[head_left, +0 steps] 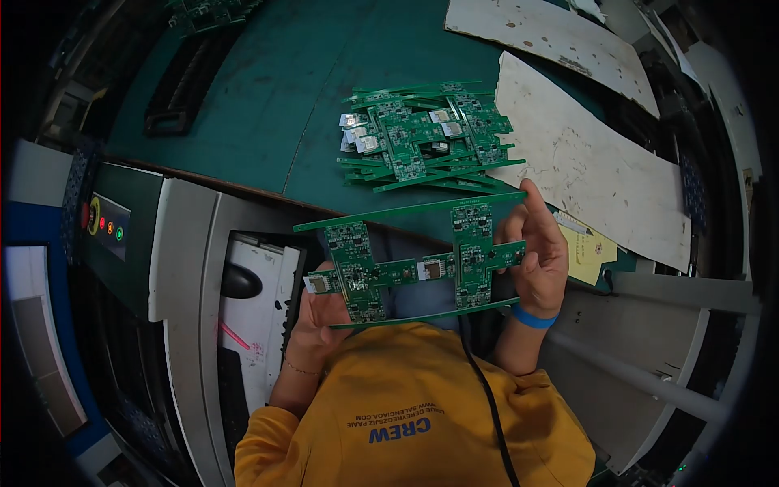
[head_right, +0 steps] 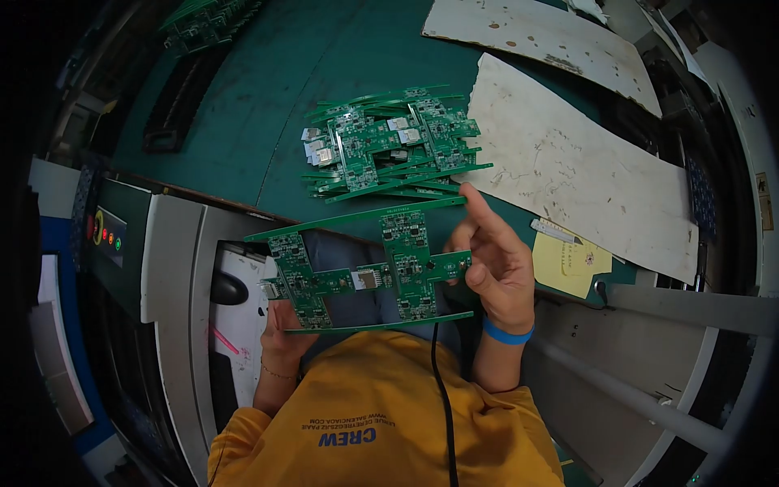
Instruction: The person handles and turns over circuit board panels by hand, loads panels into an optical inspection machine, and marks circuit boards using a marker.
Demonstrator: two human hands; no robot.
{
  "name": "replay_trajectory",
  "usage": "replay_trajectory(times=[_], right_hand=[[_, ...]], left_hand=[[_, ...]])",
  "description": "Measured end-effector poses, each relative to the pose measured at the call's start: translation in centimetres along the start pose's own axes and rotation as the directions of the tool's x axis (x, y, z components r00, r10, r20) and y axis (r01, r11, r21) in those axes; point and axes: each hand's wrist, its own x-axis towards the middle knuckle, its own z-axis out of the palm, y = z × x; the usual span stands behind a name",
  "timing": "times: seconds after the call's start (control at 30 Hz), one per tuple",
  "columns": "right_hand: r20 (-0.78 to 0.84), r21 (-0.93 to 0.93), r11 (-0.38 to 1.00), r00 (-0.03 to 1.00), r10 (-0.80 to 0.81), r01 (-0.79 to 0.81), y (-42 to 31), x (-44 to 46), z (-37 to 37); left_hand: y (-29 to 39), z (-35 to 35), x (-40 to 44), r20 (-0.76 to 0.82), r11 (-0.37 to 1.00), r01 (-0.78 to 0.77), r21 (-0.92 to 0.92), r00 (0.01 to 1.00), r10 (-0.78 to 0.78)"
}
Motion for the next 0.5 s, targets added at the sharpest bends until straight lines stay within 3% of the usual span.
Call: replay_trajectory(times=[0.17,0.27,0.5], right_hand=[[-0.009,-0.005,1.000,1.000,0.007,-0.007,0.1,0.0,0.0],[-0.006,-0.017,1.000,1.000,0.006,-0.006,0.2,0.1,-0.1],[-0.043,-0.024,0.999,0.999,0.034,-0.035,0.3,0.2,0.1]], left_hand=[[0.0,0.2,-0.1,-0.024,1.000,0.013,-0.003,1.000,-0.013],[0.0,0.3,-0.1,0.037,0.994,-0.041,0.099,0.999,0.038],[0.3,1.9,0.3,0.004,0.998,-0.048,0.031,0.999,0.048]])
